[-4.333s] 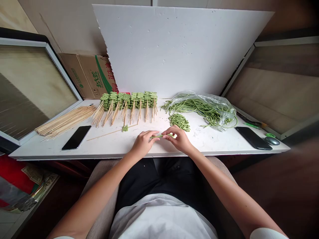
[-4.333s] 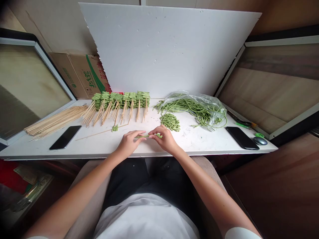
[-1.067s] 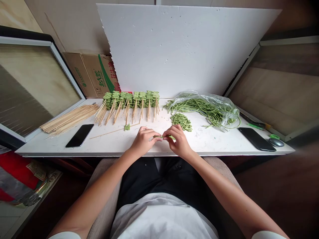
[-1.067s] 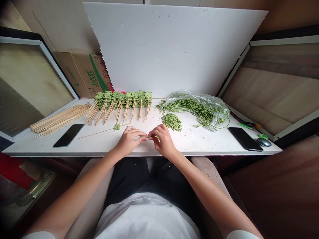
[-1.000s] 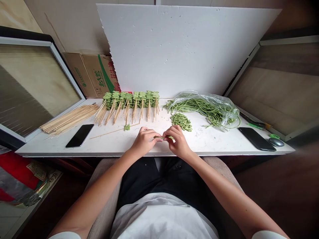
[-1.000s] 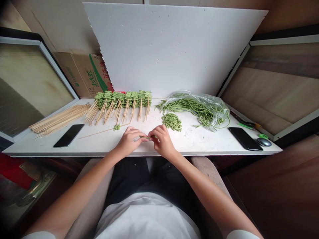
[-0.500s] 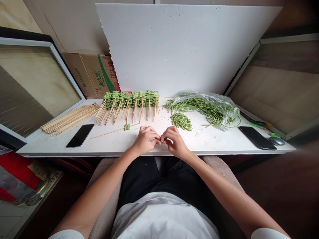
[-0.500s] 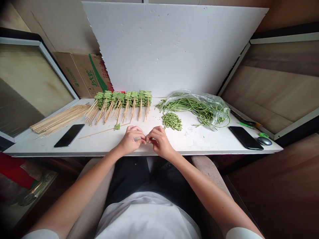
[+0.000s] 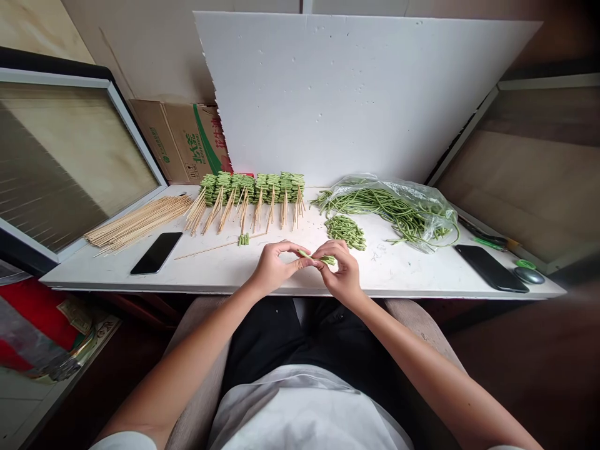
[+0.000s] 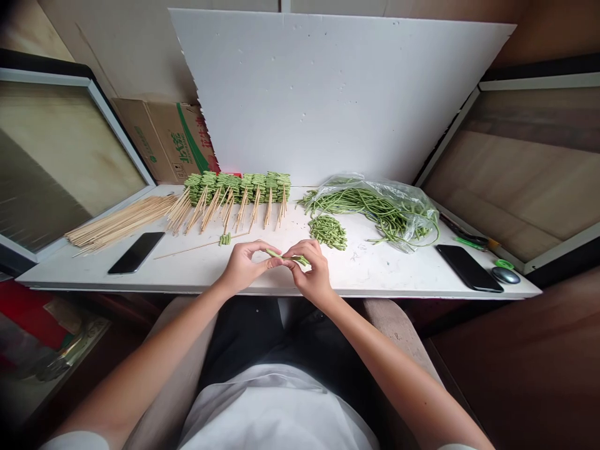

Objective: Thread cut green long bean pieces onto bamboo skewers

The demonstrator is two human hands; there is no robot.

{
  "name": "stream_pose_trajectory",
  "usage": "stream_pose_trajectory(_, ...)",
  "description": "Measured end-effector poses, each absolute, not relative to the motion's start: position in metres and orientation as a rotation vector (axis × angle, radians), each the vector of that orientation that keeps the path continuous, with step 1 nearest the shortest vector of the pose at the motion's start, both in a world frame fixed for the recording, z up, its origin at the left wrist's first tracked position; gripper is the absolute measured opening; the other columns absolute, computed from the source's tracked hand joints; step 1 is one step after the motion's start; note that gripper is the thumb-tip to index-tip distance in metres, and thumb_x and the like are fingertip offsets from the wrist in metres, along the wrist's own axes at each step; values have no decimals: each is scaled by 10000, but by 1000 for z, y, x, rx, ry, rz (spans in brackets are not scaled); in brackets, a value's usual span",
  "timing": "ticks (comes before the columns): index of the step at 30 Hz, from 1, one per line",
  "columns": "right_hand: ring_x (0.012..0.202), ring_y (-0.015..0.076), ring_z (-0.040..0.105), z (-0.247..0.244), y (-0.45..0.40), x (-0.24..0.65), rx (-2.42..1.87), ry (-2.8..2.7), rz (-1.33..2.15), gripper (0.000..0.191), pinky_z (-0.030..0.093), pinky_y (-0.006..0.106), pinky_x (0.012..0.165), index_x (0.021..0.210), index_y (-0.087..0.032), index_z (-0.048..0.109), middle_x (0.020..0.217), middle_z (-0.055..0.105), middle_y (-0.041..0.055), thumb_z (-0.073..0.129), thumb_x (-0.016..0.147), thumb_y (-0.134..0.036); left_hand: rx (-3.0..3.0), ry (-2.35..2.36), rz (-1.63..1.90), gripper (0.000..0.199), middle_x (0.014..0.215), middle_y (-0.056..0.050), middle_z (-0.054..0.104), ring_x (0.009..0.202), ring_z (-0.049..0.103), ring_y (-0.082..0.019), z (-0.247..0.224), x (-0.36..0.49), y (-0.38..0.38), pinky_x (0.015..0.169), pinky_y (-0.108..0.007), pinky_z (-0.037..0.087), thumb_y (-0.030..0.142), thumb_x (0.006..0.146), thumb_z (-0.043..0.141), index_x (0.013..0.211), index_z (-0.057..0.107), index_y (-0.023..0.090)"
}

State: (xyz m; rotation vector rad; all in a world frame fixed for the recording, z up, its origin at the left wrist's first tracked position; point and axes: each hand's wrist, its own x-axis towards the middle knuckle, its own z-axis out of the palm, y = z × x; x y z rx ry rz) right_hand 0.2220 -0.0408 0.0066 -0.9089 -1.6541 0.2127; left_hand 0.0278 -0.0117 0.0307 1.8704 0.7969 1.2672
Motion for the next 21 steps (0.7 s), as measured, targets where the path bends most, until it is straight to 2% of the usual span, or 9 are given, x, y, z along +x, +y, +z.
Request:
stream_pose_trajectory(3, 919, 295, 652, 7, -42, 220, -918, -1653, 190, 81, 535, 505, 874, 929, -288, 705, 884, 746, 72, 726, 961, -360, 1915, 771, 1281, 264, 948, -78, 806, 915, 752, -234, 32, 29, -14, 880, -363, 589, 456, 866, 838, 913, 825, 197)
stream_pose_trajectory(10, 917, 287, 618, 6, -43, 221, -953, -1657, 159, 82, 517, 480, 867, 937, -277, 714, 873, 732, 70, 720, 967, -353, 1884, 767, 1303, 281, 957, -82, 809, 919, 744, -222, 29, 30, -13, 881, -342, 570, 458, 898, 804, 859, 812, 180)
stream_pose_trajectory(15, 914, 266, 573, 0, -40, 222, -982, -1642, 261, 129, 494, 433, 833, 898, -259, 689, 851, 670, 56, 690, 981, -358, 1796, 780, 1275, 292, 859, -67, 794, 772, 682, -174, 23, 37, -16, 738, -294, 529, 455, 871, 826, 823, 820, 167)
stream_pose_trajectory(21, 897, 249, 553, -7, -36, 218, -958, -1536, 438, 168, 477, 391, 796, 859, -253, 680, 844, 654, 43, 727, 945, -390, 1447, 682, 1238, 310, 902, -89, 799, 836, 717, -205, 14, 50, -19, 779, -313, 560, 460, 845, 843, 877, 831, 152)
